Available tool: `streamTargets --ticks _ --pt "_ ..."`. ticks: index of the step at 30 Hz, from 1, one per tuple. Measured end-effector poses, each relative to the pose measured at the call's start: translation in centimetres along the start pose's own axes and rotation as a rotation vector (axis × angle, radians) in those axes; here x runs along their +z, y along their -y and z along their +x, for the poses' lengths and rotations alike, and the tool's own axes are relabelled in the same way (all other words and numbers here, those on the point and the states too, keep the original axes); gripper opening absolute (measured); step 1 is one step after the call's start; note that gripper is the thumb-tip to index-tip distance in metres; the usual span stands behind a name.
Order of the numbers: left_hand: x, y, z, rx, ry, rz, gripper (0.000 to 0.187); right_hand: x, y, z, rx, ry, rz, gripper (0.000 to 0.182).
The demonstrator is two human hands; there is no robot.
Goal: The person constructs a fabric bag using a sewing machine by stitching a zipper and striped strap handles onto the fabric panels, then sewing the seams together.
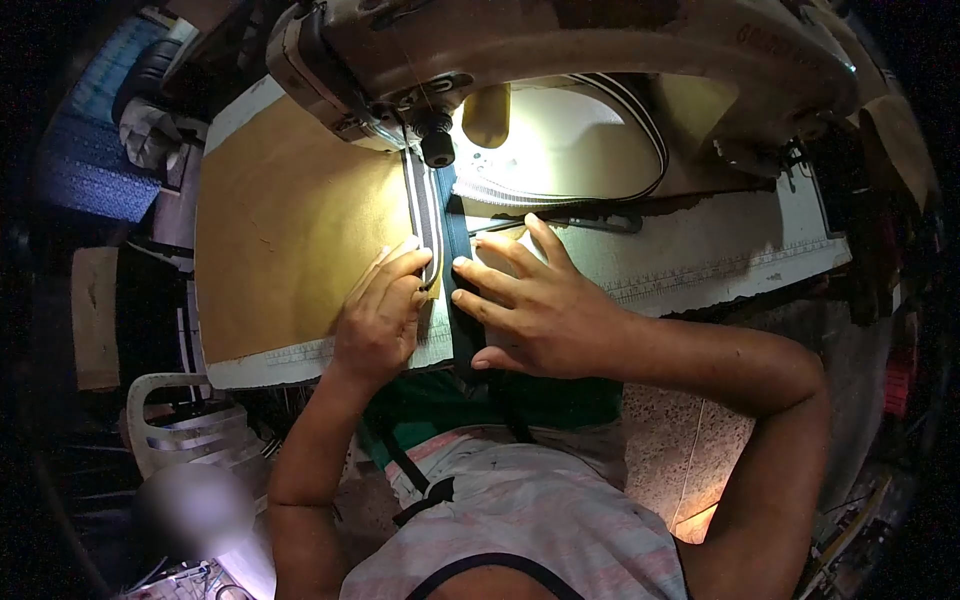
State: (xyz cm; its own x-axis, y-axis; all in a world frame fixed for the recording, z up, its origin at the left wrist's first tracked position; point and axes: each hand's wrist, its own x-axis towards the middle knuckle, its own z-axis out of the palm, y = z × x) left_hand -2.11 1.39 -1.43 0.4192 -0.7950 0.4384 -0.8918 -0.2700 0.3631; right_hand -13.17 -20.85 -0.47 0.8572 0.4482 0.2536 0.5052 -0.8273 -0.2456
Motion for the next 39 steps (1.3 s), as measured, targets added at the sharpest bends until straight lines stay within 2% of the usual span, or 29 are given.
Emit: streamTargets --ticks 15,39 --pt "-0.18 -0.05 0.46 0.021 0.125 0.041 0.013 0.14 0.01 -0.22 0.033 -0.01 0.008 0.063" --pt "-0.26 -0.16 0.59 0.096 0.124 0.066 0.017 0.64 0.05 -0.82 0.029 -0.036 0.006 0.065"
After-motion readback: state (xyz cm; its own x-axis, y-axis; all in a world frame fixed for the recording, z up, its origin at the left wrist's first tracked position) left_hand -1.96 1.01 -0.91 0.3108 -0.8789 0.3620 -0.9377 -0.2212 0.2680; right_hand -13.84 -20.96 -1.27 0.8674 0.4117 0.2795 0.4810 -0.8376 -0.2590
